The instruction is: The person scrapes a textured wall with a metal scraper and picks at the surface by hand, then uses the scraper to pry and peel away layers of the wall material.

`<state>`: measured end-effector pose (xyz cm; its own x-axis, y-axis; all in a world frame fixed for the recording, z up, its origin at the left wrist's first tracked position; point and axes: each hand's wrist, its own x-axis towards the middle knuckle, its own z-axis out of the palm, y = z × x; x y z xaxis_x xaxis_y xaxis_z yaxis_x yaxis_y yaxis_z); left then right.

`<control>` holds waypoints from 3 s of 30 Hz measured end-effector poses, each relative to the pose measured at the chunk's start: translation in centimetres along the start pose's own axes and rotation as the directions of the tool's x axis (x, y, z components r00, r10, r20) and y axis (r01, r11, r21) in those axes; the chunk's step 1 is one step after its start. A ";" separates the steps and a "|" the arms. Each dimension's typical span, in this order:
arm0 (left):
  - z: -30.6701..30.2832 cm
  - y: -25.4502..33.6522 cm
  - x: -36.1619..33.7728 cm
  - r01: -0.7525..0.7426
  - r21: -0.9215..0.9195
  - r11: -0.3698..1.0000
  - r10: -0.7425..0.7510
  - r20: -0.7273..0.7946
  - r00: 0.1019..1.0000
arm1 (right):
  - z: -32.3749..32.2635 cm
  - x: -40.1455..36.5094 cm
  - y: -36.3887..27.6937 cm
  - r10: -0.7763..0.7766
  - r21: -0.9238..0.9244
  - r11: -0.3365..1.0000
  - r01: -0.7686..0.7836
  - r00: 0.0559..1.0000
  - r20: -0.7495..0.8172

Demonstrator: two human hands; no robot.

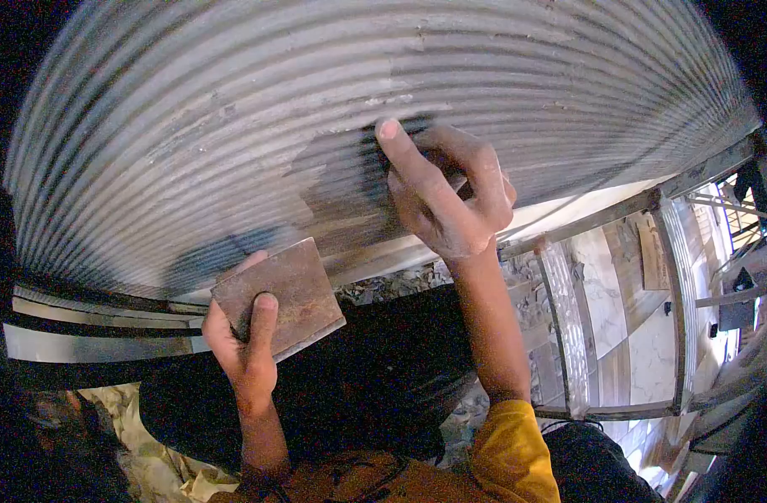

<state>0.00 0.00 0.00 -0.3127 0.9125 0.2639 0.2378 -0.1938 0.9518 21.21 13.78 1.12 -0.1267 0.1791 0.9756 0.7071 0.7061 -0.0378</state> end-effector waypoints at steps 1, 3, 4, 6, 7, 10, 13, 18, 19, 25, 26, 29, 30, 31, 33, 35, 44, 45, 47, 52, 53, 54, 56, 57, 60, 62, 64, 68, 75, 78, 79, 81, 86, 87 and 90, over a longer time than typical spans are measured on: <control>0.1 0.0 -0.1 0.001 -0.005 1.000 -0.001 0.004 1.000 | 0.0 0.0 0.1 -0.017 -0.005 1.000 0.017 1.000 -0.001; -0.4 0.0 -0.1 0.000 0.005 1.000 0.000 0.011 1.000 | 0.3 -0.1 -0.4 -0.022 -0.007 1.000 0.022 1.000 -0.009; -0.3 0.1 -0.3 0.007 0.003 1.000 -0.007 0.013 1.000 | 0.3 0.1 -0.4 -0.014 0.036 0.999 0.015 1.000 -0.016; 0.2 0.1 -0.4 0.005 -0.003 1.000 -0.005 0.016 1.000 | 0.3 0.1 0.0 -0.012 0.074 0.997 0.014 1.000 -0.029; 0.5 0.1 -0.4 -0.011 -0.015 1.000 0.011 0.023 1.000 | 0.4 -0.2 0.3 -0.072 0.074 0.995 0.074 0.997 -0.027; 1.0 0.1 -0.5 -0.065 -0.032 0.997 0.067 0.062 0.996 | 0.6 -0.2 0.0 -0.078 0.068 0.995 0.078 0.997 -0.003; 1.5 0.1 -0.5 -0.118 -0.035 0.992 0.121 0.107 0.987 | 0.2 -0.3 0.0 -0.051 0.017 0.999 0.050 0.997 0.050; 1.5 0.4 -1.1 -0.057 -0.002 0.998 0.057 0.130 0.990 | 0.3 0.4 0.5 -0.102 0.033 0.994 0.102 0.995 -0.010; 1.5 0.4 -1.2 -0.063 -0.005 0.998 0.063 0.130 0.989 | 0.0 0.6 0.7 -0.134 0.056 0.989 0.135 0.991 -0.022; 0.5 -0.5 -1.7 -0.075 0.004 0.997 0.074 0.126 0.989 | -0.5 2.7 1.2 -0.194 -0.004 0.981 0.194 0.977 -0.093; 0.2 -0.7 -1.7 -0.074 0.005 0.997 0.073 0.100 0.992 | -0.9 3.1 1.6 -0.267 -0.008 0.964 0.266 0.964 -0.023; -0.6 -1.4 -1.6 -0.040 0.001 0.999 0.040 0.042 0.998 | -1.6 4.1 2.6 -0.384 0.006 0.923 0.384 0.922 0.057; -0.9 -1.6 -1.6 -0.018 0.020 1.000 0.017 0.036 0.999 | -1.8 4.5 2.9 -0.408 0.011 0.913 0.409 0.910 0.073; -1.0 -1.7 -1.6 0.003 0.038 0.999 -0.004 0.029 1.000 | -2.0 4.8 3.0 -0.434 0.015 0.901 0.434 0.897 0.089; -0.9 -2.0 -1.6 0.014 0.034 0.999 -0.015 0.030 0.999 | -2.5 5.6 3.1 -0.442 0.029 0.897 0.442 0.890 0.115; -0.8 -2.3 -1.7 0.026 0.030 0.999 -0.027 0.036 0.999 | -3.3 6.7 3.4 -0.471 0.081 0.881 0.465 0.854 0.223; -0.6 -2.6 -2.4 0.084 0.028 0.996 -0.085 0.068 0.994 | -1.9 7.0 4.0 -0.579 0.103 0.815 0.571 0.811 0.084; -0.7 -2.7 -2.5 0.093 0.023 0.995 -0.094 0.063 0.994 | -1.8 7.1 3.9 -0.577 0.106 0.816 0.569 0.814 0.070; -1.0 -2.9 -2.6 0.102 0.019 0.995 -0.103 0.053 0.993 | -1.8 7.0 4.2 -0.597 0.095 0.801 0.591 0.800 0.061; -1.3 -3.4 -2.7 0.084 0.015 0.996 -0.084 0.031 0.996 | -1.9 7.5 4.0 -0.652 0.052 0.758 0.650 0.755 0.074; -1.2 -3.4 -2.7 0.084 0.015 0.996 -0.085 0.033 0.996 | -2.0 7.7 3.9 -0.680 0.044 0.732 0.679 0.727 0.099; -1.2 -3.4 -2.7 0.062 0.024 0.998 -0.063 0.043 0.997 | -2.0 7.8 3.9 -0.706 0.037 0.705 0.708 0.697 0.124; -1.0 -3.5 -2.7 0.040 0.037 0.999 -0.042 0.055 0.998 | -1.9 8.4 4.1 -0.744 0.061 0.665 0.744 0.654 0.137; -0.9 -3.5 -2.7 0.035 0.041 0.999 -0.037 0.058 0.998 | -1.8 8.6 4.2 -0.782 0.085 0.620 0.780 0.605 0.148; -0.6 -3.5 -2.9 0.049 0.019 0.999 -0.050 0.051 0.997 | -1.5 9.0 4.7 -0.814 0.116 0.576 0.810 0.553 0.181; -0.4 -3.4 -3.1 0.068 -0.008 0.998 -0.068 0.043 0.997 | -1.8 9.3 4.3 -0.806 0.126 0.582 0.804 0.548 0.223; -0.4 -3.3 -3.3 0.047 0.034 0.998 -0.048 0.033 0.998 | -2.0 9.3 4.4 -0.798 0.134 0.587 0.798 0.543 0.261; -0.7 -3.1 -3.5 0.096 -0.003 0.995 -0.096 0.035 0.995 | -2.8 7.9 5.2 -0.728 0.181 0.684 0.707 0.645 0.230; -1.8 -3.8 -3.2 0.093 0.050 0.994 -0.095 0.027 0.995 | -3.9 5.9 5.9 -0.573 0.133 0.820 0.557 0.796 0.195; -1.5 -4.1 -3.2 0.097 0.040 0.994 -0.098 0.025 0.995 | -3.5 6.1 5.7 -0.589 0.169 0.808 0.565 0.788 0.179; -1.5 -4.2 -3.3 0.079 0.036 0.996 -0.080 0.017 0.997 | -3.2 6.2 5.5 -0.609 0.142 0.792 0.593 0.782 0.132; -1.3 -4.4 -3.4 0.078 0.034 0.996 -0.078 0.015 0.997 | -3.2 6.2 5.3 -0.629 0.117 0.777 0.619 0.773 0.084; -1.3 -4.4 -3.6 0.078 0.054 0.995 -0.079 0.021 0.997 | -3.6 5.9 5.5 -0.574 0.050 0.815 0.577 0.792 0.207; -1.3 -4.3 -3.7 0.083 0.053 0.995 -0.085 0.020 0.996 | -3.6 5.7 5.3 -0.574 0.051 0.815 0.577 0.792 0.207; -1.7 -4.1 -3.8 0.081 0.067 0.994 -0.083 0.023 0.996 | -4.5 4.7 4.5 -0.504 -0.011 0.856 0.517 0.839 0.203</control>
<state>-1.30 -3.28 -4.63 -0.3101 0.9335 0.1802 0.2724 -0.0944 0.9576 26.89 14.73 6.51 -0.6042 -0.0662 0.7941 0.5477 0.6894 0.4742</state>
